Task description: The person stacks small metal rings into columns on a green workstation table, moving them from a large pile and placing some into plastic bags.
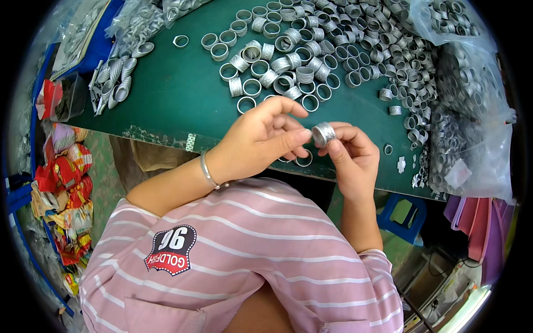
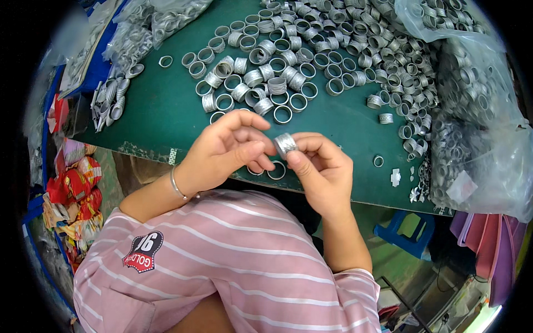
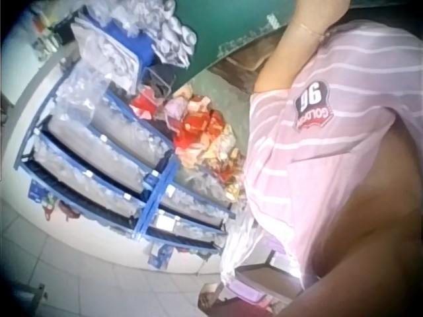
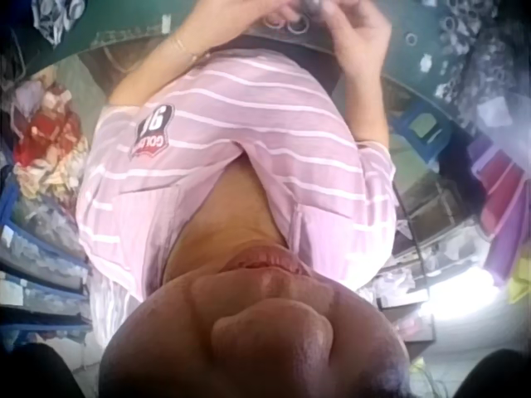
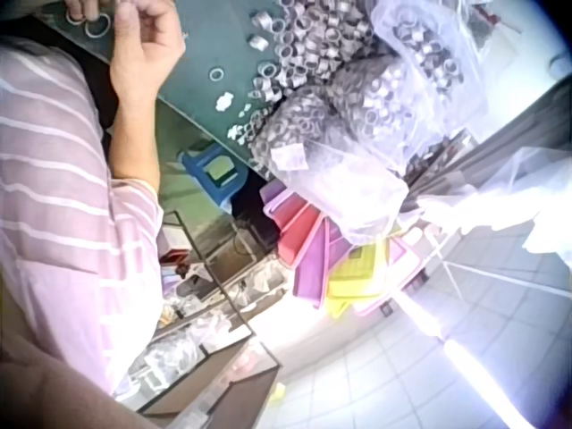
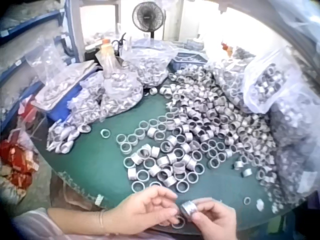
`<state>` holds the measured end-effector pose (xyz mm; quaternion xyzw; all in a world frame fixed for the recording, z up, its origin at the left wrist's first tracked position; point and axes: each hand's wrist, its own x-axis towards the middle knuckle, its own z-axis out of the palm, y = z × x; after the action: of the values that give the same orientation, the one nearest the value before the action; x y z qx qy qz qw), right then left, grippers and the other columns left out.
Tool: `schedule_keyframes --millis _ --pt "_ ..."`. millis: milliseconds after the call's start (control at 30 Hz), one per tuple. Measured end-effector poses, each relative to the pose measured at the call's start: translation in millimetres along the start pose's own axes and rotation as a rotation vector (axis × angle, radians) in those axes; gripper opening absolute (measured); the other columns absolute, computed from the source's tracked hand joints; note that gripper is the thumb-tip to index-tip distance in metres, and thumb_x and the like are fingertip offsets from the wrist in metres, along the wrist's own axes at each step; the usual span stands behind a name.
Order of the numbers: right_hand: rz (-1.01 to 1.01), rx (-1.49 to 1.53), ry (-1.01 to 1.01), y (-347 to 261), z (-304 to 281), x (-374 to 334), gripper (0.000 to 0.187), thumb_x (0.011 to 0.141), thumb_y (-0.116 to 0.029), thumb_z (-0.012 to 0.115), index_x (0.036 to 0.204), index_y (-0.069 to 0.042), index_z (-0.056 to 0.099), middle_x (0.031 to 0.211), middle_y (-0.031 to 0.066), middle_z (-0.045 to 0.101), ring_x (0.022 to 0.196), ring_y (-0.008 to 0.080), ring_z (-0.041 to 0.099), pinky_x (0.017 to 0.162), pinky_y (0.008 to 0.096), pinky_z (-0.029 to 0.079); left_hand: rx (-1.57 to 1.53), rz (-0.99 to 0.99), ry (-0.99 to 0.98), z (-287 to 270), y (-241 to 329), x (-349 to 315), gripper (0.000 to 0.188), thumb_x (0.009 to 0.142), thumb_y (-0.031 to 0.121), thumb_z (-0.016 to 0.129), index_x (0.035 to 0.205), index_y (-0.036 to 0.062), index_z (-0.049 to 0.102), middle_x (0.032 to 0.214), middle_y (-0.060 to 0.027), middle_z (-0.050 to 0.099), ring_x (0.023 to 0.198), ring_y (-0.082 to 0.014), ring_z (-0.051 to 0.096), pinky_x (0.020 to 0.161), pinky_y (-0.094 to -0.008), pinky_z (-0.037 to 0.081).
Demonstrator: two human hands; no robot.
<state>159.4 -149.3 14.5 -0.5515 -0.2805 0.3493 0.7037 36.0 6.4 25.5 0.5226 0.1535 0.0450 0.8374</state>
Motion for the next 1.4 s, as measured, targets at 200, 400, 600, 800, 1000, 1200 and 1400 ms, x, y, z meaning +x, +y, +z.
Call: schedule_keyframes --millis 200,400,600,800,1000,1200,1400 --pt "-0.136 -0.378 -0.002 0 6 -1 0.011 0.088 -0.008 0.060 0.082 0.002 0.060 0.084 0.0081 0.060 0.076 0.0144 0.055 0.068 0.0241 0.044 -0.069 -0.070 -0.041 1 -5 4 0.024 0.091 0.011 0.056 0.110 -0.0027 0.053 0.094 -0.0117 0.063 0.081 -0.0181 0.066 0.070 -0.0264 0.054" --pt "-0.291 -0.717 0.010 -4 8 5 0.005 0.085 -0.004 0.060 0.084 0.001 0.060 0.083 0.0110 0.061 0.076 0.0222 0.057 0.067 0.0299 0.046 0.370 0.272 0.078 -9 -6 -8 0.031 0.081 -0.001 0.062 0.111 -0.0002 0.057 0.101 -0.0074 0.057 0.087 -0.0141 0.060 0.071 -0.0235 0.051" --pt "-0.434 -1.091 0.018 2 3 33 0.014 0.075 -0.001 0.066 0.088 -0.002 0.063 0.086 0.0116 0.057 0.078 0.0282 0.056 0.066 0.0348 0.046 1.037 0.494 0.170 -34 -5 -38 0.016 0.069 -0.002 0.068 0.084 0.0037 0.063 0.088 -0.0079 0.055 0.081 -0.0191 0.058 0.067 -0.0283 0.047" --pt "-0.283 -0.859 0.024 14 4 33 0.014 0.074 -0.001 0.070 0.086 -0.001 0.063 0.094 0.0101 0.056 0.078 0.0189 0.056 0.065 0.0284 0.046 1.125 0.595 0.112 -34 -12 -37 0.023 0.065 0.005 0.076 0.081 0.0039 0.060 0.088 -0.0087 0.056 0.076 -0.0225 0.055 0.066 -0.0321 0.046" --pt "0.060 -0.062 0.021 6 6 16 0.008 0.081 0.002 0.065 0.089 0.005 0.062 0.103 0.0100 0.058 0.082 0.0111 0.057 0.070 0.0231 0.050 0.753 0.548 0.209 -20 -6 -24 0.029 0.071 0.004 0.076 0.093 0.0029 0.056 0.089 -0.0076 0.056 0.073 -0.0108 0.056 0.063 -0.0223 0.046" --pt "-0.092 -0.138 -0.069 7 14 6 0.009 0.084 -0.001 0.063 0.090 0.005 0.062 0.104 0.0131 0.058 0.084 0.0145 0.059 0.073 0.0245 0.050 0.107 0.152 0.038 -6 -7 -6 0.028 0.086 0.001 0.061 0.109 -0.0017 0.046 0.100 -0.0109 0.058 0.086 -0.0140 0.061 0.073 -0.0252 0.051" --pt "-0.078 0.042 0.031 7 21 8 0.024 0.085 -0.004 0.063 0.106 0.003 0.056 0.107 0.0132 0.058 0.093 0.0155 0.057 0.077 0.0266 0.049 0.408 0.506 0.096 -9 -18 -2 0.038 0.077 -0.004 0.068 0.109 0.0005 0.048 0.107 -0.0130 0.058 0.093 -0.0158 0.060 0.076 -0.0282 0.051"
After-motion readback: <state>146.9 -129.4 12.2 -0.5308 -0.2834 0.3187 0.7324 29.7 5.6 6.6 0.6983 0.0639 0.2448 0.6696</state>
